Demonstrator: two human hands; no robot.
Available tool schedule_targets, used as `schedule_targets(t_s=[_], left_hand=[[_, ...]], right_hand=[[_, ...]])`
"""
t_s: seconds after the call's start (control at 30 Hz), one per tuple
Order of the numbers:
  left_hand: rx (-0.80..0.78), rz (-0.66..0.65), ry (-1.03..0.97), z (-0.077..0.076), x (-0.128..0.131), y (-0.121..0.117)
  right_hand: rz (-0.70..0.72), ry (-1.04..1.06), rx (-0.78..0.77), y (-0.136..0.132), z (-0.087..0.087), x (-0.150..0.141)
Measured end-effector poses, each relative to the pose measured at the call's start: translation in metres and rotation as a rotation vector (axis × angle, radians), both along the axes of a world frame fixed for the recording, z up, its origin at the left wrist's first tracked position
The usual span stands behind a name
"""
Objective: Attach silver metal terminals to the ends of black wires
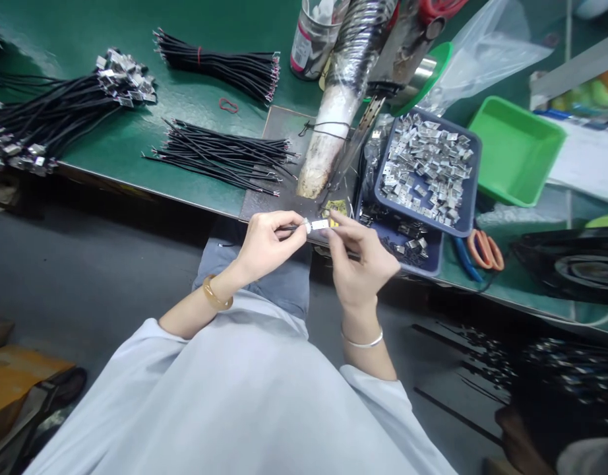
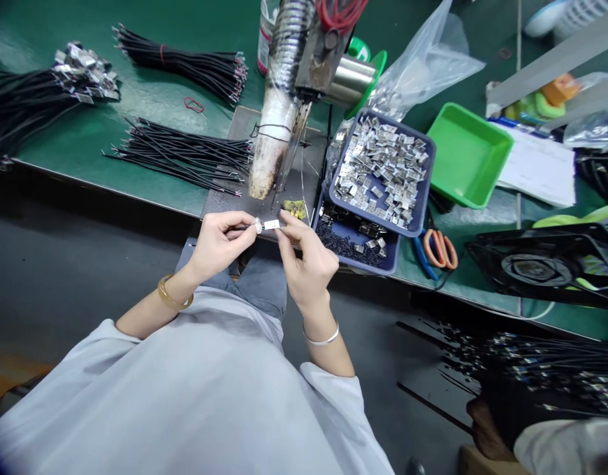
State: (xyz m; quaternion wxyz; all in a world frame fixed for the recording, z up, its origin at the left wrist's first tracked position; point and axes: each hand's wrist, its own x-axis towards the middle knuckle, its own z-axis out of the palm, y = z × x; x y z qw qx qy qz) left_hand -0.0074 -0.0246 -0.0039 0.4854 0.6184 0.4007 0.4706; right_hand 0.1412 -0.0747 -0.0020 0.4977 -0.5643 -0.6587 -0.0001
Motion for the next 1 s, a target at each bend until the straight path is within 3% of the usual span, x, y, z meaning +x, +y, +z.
schedule_targets(t_s=[0.3, 0.67, 1.0], left_hand=[[0.293, 0.188, 0.224, -0.007, 0.015, 0.001], [0.476, 0.295, 0.229, -0.01, 0.021, 0.007], [0.381, 0.228, 0.317, -0.006, 0.016, 0.004]], right_hand=[[-0.03, -0.059, 0.105, 0.011, -0.015, -0.004], [-0.012, 0.119, 0.066, 0.019, -0.011, -0.005], [-0.035, 0.018, 0.049, 0.012, -0.006, -0.004]])
